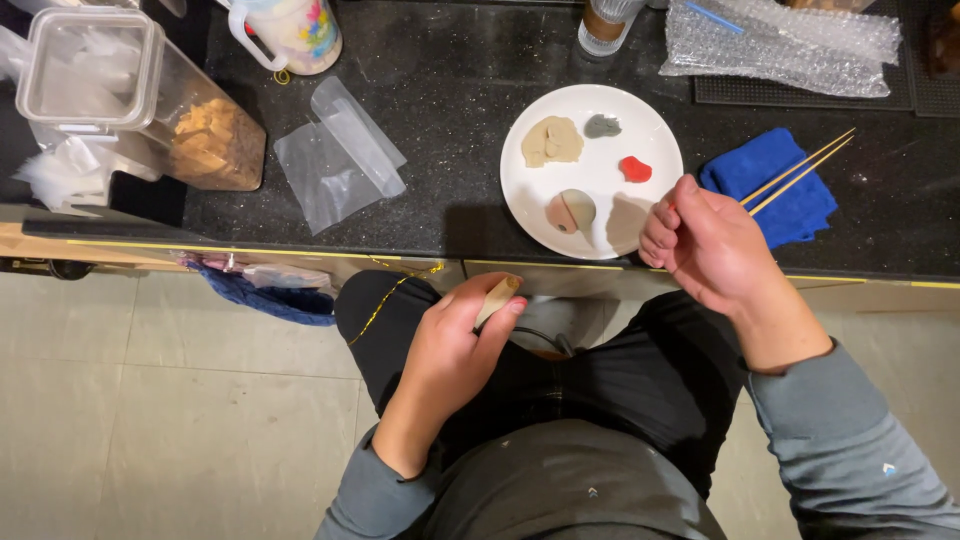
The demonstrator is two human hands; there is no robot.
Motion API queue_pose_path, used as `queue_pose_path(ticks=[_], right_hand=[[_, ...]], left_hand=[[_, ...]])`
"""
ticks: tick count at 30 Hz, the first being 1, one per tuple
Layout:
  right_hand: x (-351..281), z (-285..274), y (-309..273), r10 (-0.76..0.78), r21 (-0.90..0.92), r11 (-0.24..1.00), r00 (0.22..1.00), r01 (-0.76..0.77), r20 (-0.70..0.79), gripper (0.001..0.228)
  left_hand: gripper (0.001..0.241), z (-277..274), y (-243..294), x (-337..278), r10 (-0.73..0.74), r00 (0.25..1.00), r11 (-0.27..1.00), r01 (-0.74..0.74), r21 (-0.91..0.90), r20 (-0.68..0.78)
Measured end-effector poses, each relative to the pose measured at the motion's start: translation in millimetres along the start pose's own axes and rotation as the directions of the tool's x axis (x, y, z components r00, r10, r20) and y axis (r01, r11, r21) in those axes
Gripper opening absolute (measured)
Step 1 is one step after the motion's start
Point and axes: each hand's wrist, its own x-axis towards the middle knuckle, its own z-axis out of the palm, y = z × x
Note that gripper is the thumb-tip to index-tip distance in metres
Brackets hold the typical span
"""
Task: Shaping a small piece of dough into a decorative pastry, adding a red dough accent and using a wooden tool to refine the shape.
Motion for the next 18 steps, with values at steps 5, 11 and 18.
queue_pose_path(ticks=[5, 11, 18], right_hand=[[-6, -7, 8, -0.145, -0.120, 0.982, 0.989, 0.148, 0.038, 0.011], [-27, 17, -1, -0.098, -0.057, 0.993, 0.987, 0.106, 0.124, 0.025], [-43, 39, -3, -0.262, -0.103, 0.949, 0.927, 0.298, 0.270, 0.019]], left_hand=[[0.025, 2, -2, 0, 0.089, 0.996, 0.996, -0.089, 0.007, -0.008], [0.024, 4, 6, 1, 0.130, 0.992, 0.991, -0.130, -0.013, -0.003], [0.022, 11, 12, 3, 0.237, 0.971, 0.971, -0.238, -0.011, -0.043]])
